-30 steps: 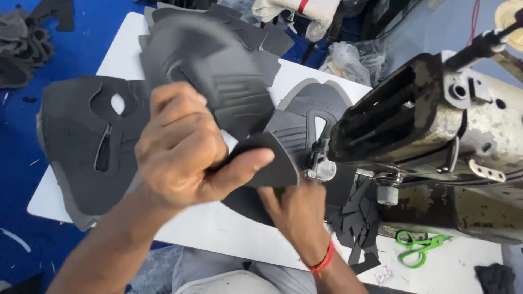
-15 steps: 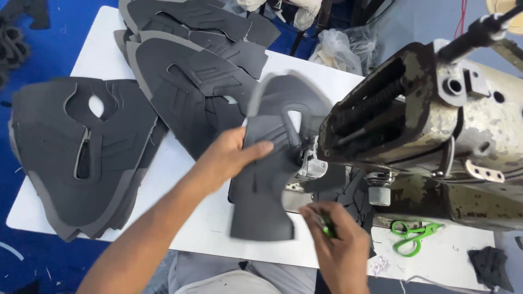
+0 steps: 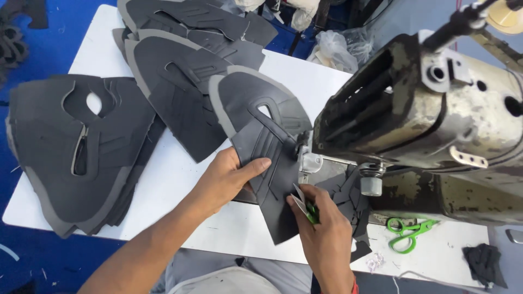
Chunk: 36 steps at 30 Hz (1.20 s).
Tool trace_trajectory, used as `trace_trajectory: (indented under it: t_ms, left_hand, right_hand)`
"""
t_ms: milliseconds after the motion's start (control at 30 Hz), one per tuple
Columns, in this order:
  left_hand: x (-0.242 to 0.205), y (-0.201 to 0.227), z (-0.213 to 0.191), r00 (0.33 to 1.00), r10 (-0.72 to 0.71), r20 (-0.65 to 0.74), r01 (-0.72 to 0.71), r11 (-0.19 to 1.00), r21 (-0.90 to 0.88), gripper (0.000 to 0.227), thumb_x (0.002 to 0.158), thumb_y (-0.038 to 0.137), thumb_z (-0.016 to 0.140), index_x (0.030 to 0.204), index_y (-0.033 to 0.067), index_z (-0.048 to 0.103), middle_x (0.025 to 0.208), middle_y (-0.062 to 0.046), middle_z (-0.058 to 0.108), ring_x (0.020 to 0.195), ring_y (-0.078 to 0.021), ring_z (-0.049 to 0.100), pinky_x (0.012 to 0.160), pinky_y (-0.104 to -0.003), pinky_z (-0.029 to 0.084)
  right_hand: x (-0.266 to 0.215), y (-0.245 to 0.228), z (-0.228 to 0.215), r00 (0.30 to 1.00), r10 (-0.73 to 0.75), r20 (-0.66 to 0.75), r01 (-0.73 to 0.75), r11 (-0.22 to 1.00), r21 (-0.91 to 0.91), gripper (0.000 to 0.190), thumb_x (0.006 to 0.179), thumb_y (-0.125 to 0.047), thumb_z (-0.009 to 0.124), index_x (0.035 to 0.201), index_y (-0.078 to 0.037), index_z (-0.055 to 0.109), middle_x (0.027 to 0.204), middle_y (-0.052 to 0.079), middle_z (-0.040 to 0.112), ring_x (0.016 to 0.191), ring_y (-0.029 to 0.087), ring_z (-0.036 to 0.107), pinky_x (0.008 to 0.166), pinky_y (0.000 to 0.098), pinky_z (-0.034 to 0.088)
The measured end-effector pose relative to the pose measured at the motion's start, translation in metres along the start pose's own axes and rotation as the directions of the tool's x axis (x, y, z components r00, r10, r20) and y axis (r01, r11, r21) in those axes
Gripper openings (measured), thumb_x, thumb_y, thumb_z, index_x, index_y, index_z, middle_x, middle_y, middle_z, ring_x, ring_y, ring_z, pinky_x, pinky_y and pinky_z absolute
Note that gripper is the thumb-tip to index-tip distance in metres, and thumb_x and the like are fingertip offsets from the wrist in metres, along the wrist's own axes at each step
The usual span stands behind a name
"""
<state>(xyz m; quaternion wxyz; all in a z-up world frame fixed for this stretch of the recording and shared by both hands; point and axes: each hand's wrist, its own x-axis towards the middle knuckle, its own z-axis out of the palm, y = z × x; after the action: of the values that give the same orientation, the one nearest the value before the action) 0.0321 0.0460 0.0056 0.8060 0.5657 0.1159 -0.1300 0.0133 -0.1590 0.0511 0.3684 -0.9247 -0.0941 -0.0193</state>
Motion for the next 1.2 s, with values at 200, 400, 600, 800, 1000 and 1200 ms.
trace_trajectory:
  t_ms: [200,400,600,800,1000,1200]
  left_hand:
    - [0.011,0.015,-0.005,0.929,0.344,-0.137,-0.268,0.88,0.392,0.05,0.1,0.024,0.065,0.139,0.0019,0.044,0.122,-0.015,0.071,0.111,-0.022,0.071,0.094,-0.039,0.056]
    - [0.038,0.05,0.001,0.598,0.785,0.162,-0.316,0.044,0.948,0.047,0.101,0.016,0.066,0.143,0.0013,0.052,0.157,-0.02,0.042,0.153,-0.0393,0.034,0.125,-0.053,0.035]
    - [0.085,0.051,-0.011,0.838,0.217,0.501,-0.546,0.346,0.763,0.045,0.09,0.032,0.077,0.125,0.0053,0.068,0.122,-0.016,0.07,0.117,-0.0325,0.063,0.096,-0.045,0.049]
    - [0.022,0.031,0.033,0.985,0.082,0.151,-0.163,0.718,0.676,0.036,0.094,0.03,0.07,0.118,0.0038,0.067,0.078,-0.013,0.068,0.065,-0.0168,0.061,0.063,-0.033,0.05]
    - [0.007,0.007,0.046,0.984,0.18,-0.005,-0.147,0.818,0.556,0.045,0.1,0.022,0.062,0.139,0.0008,0.054,0.063,-0.014,0.049,0.055,-0.0157,0.042,0.053,-0.034,0.041]
    - [0.013,-0.003,0.043,0.952,0.305,-0.006,-0.248,0.787,0.564,0.046,0.099,0.019,0.063,0.141,0.0011,0.056,0.065,-0.015,0.05,0.056,-0.0162,0.043,0.053,-0.034,0.042]
  right_hand:
    - [0.003,0.007,0.003,0.996,-0.091,-0.014,0.09,0.992,-0.085,0.025,0.086,-0.017,0.078,0.106,-0.005,0.068,0.084,0.015,0.072,0.067,0.034,0.07,0.057,0.036,0.053]
    - [0.008,0.009,0.007,0.999,-0.047,0.011,0.048,0.997,-0.059,0.025,0.086,-0.02,0.079,0.105,-0.008,0.068,0.081,0.014,0.072,0.068,0.034,0.07,0.056,0.0379,0.053]
    - [0.033,0.042,-0.028,0.986,-0.146,0.076,0.162,0.946,-0.282,0.029,0.083,-0.02,0.08,0.109,-0.012,0.071,0.086,0.01,0.076,0.069,0.035,0.071,0.056,0.0412,0.052]
    - [0.087,0.061,-0.046,0.912,-0.374,0.171,0.393,0.914,-0.098,0.027,0.087,-0.02,0.079,0.112,-0.011,0.075,0.1,0.007,0.079,0.086,0.024,0.075,0.073,0.0354,0.056]
    - [0.119,0.049,-0.056,0.86,-0.29,0.42,-0.016,0.807,0.59,0.037,0.077,-0.034,0.081,0.109,-0.015,0.08,0.106,0.003,0.081,0.099,0.02,0.077,0.087,0.0348,0.061]
    - [0.124,0.063,-0.046,0.874,-0.356,0.33,0.331,0.934,0.133,0.029,0.076,-0.026,0.088,0.096,-0.007,0.079,0.093,0.002,0.078,0.084,0.016,0.073,0.074,0.0316,0.057]
